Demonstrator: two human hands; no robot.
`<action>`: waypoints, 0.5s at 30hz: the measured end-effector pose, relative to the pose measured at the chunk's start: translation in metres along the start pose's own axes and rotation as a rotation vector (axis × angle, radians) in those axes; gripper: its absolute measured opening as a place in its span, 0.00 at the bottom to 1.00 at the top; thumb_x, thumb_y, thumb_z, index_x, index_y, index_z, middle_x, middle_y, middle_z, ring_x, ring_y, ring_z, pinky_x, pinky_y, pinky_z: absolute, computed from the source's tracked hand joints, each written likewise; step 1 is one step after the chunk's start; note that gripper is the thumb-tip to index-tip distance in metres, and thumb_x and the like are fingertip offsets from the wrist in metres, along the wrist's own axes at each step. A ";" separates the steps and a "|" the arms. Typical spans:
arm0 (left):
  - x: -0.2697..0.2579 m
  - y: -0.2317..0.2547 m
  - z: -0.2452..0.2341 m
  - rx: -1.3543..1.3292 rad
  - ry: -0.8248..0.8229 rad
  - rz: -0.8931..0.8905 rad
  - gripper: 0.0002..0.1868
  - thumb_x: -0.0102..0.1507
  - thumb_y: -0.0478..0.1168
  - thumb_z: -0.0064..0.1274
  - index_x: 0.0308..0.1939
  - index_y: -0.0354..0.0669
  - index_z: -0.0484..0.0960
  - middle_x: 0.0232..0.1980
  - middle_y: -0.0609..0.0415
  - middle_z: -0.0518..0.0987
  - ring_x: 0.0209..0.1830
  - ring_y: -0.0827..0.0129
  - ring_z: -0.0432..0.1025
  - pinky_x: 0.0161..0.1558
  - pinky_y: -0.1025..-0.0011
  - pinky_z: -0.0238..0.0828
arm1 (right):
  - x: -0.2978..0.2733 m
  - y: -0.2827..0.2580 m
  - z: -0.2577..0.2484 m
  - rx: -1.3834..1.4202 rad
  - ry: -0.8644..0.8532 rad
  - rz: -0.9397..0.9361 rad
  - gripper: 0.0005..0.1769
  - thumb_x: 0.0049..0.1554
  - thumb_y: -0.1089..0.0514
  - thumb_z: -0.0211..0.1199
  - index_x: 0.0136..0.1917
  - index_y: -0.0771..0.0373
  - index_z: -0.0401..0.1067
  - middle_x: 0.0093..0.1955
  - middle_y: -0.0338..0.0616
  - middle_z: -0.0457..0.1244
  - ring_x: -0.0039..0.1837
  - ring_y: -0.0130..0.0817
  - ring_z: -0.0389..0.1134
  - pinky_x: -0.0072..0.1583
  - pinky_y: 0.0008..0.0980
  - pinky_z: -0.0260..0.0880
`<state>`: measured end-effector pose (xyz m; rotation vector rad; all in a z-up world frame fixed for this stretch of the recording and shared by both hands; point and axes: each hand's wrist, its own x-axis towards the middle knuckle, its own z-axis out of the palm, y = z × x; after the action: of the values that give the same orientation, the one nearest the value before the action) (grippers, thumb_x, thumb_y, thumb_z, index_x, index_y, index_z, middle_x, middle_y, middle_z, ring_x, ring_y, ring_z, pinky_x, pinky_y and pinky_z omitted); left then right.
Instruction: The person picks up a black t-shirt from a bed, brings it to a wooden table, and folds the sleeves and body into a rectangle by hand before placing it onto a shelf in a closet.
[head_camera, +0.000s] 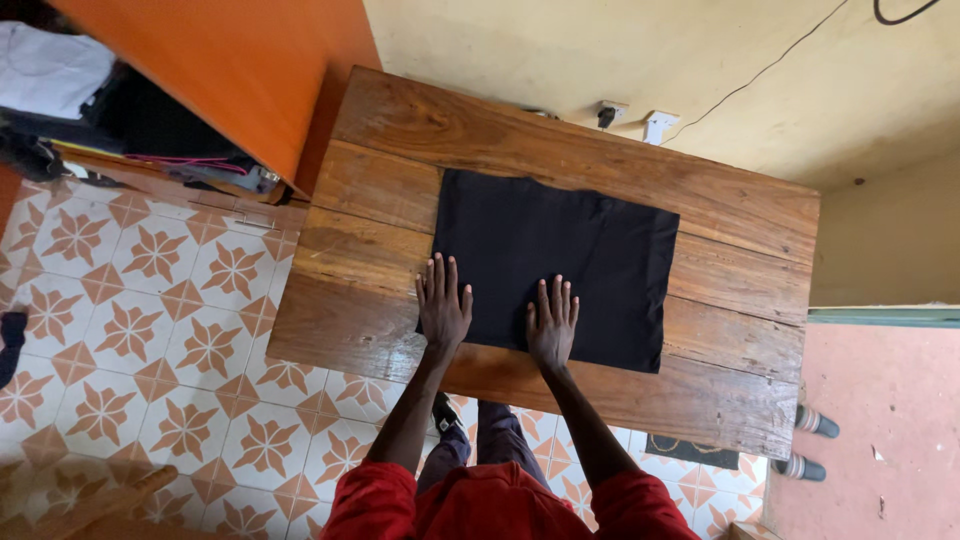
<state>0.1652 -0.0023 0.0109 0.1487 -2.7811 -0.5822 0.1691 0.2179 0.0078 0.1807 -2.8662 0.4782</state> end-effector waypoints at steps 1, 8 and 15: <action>-0.002 -0.004 -0.001 0.021 0.003 -0.001 0.34 0.74 0.54 0.37 0.80 0.41 0.58 0.83 0.41 0.54 0.84 0.48 0.48 0.79 0.44 0.40 | -0.001 0.000 0.000 -0.001 0.003 0.002 0.28 0.67 0.50 0.53 0.78 0.59 0.62 0.84 0.53 0.48 0.85 0.50 0.46 0.80 0.57 0.42; -0.021 -0.025 -0.008 0.087 0.030 -0.008 0.34 0.73 0.55 0.37 0.79 0.41 0.60 0.83 0.41 0.55 0.84 0.48 0.47 0.79 0.41 0.37 | -0.018 0.000 0.000 -0.031 0.011 0.008 0.29 0.67 0.49 0.51 0.79 0.59 0.61 0.84 0.53 0.48 0.85 0.51 0.46 0.80 0.57 0.42; -0.038 -0.033 -0.028 0.106 0.035 0.001 0.33 0.72 0.54 0.40 0.78 0.43 0.63 0.82 0.40 0.55 0.83 0.46 0.48 0.78 0.38 0.37 | -0.029 -0.004 -0.001 -0.023 0.024 0.017 0.29 0.66 0.50 0.52 0.78 0.59 0.62 0.84 0.53 0.48 0.85 0.51 0.46 0.80 0.57 0.42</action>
<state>0.2114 -0.0365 0.0119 0.1785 -2.7781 -0.4282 0.1983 0.2170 0.0029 0.1464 -2.8505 0.4467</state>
